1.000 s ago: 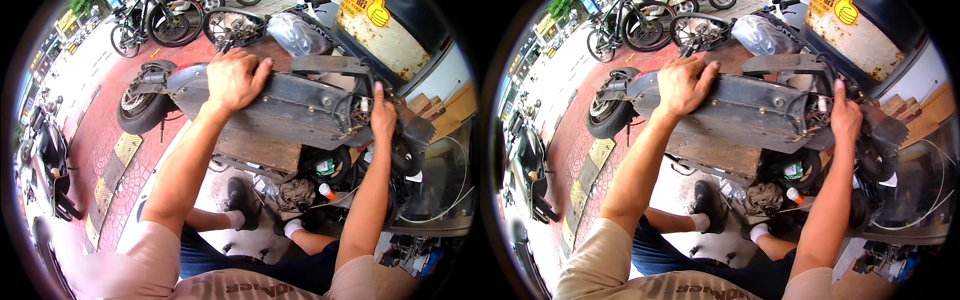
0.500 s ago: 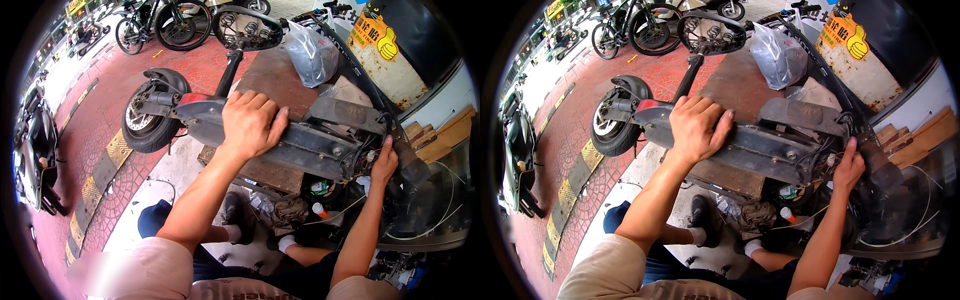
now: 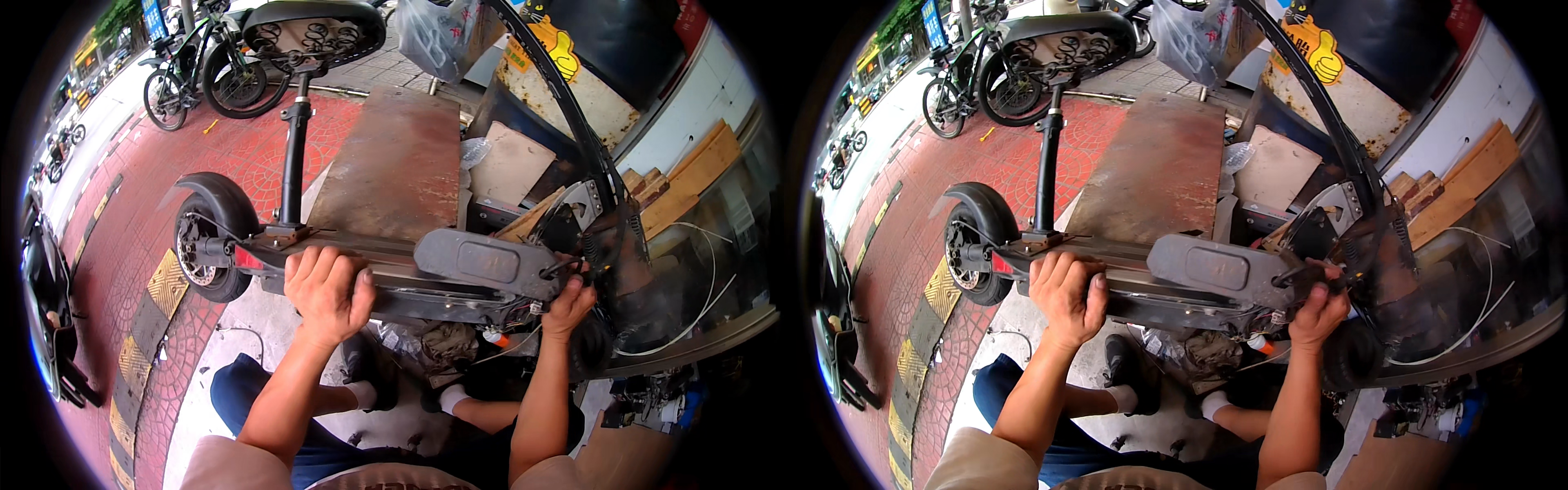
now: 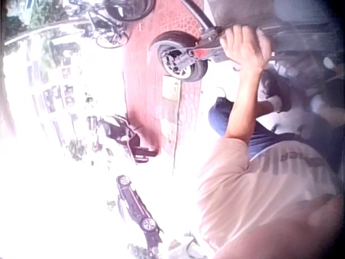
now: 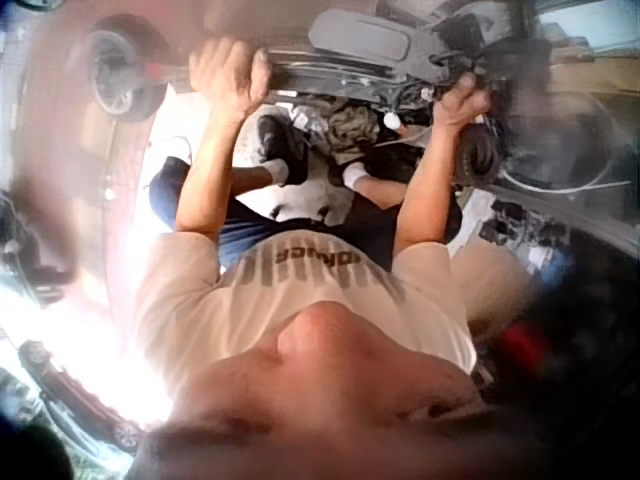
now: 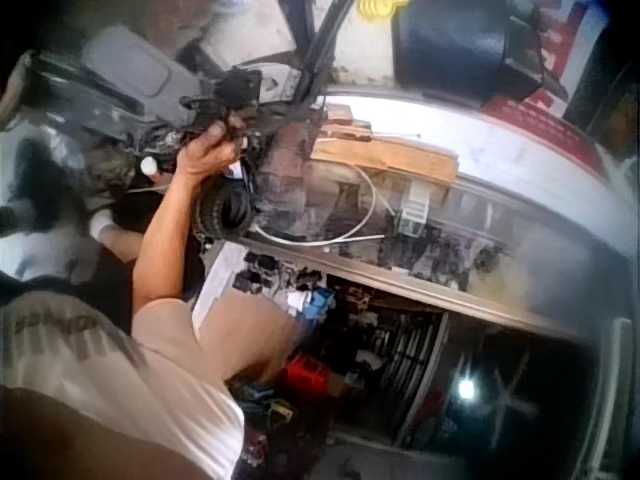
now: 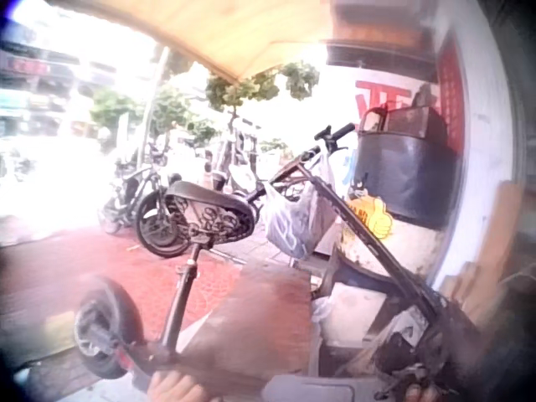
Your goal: The person connects wires and organizes cables inside the internal deck of an electric scooter, then handles the frame to check the handlebars.
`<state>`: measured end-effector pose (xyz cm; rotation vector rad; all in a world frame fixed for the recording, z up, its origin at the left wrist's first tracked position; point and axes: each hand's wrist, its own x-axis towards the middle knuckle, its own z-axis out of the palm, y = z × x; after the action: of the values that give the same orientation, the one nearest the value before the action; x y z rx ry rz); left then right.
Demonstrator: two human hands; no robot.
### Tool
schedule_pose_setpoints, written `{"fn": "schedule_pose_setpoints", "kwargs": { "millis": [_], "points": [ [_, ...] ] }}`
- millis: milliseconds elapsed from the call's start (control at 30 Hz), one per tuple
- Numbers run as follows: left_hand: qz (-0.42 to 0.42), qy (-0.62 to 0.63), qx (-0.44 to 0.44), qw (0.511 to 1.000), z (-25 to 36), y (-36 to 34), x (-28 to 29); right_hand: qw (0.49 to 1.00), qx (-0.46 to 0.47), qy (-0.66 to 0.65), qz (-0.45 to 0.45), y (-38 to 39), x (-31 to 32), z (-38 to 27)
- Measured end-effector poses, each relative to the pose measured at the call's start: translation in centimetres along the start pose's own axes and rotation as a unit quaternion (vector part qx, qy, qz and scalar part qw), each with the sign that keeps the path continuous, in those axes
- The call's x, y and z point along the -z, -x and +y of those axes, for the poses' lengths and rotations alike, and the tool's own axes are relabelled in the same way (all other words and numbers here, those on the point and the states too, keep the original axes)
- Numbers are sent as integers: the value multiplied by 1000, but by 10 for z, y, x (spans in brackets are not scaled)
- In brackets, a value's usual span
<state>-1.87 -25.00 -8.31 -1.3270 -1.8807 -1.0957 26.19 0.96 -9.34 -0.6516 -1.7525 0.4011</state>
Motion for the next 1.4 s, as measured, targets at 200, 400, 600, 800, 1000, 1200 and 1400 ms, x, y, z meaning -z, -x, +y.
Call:
{"fn": "schedule_pose_setpoints", "kwargs": {
  "millis": [200, 400, 600, 800, 1000, 1200, 1400],
  "points": [
    [-33, 1, 9, 999, 16, 23, 11, 999, 44, -15, 14, 27, 16, 0],
    [-46, -17, 15, 999, 28, 36, 16, 998, 51, -28, -2, 41, 25, 3],
    [-102, 145, 181, 967, 7, 30, 31, 998, 14, -53, 21, 60, 37, 5],
    [-48, 258, 386, 885, -131, -55, 0, 998, 31, -36, 28, 66, 35, 5],
    [-51, 302, 499, 811, -145, -70, -26, 989, -64, -24, -130, 58, 68, -26],
    [-21, 318, 466, 825, -119, -69, -29, 955, -271, -70, -99, 9, 169, -102],
    [-10, 286, 494, 821, -108, -65, -20, 999, -21, 11, -37, -120, 112, -133]
  ]
}}
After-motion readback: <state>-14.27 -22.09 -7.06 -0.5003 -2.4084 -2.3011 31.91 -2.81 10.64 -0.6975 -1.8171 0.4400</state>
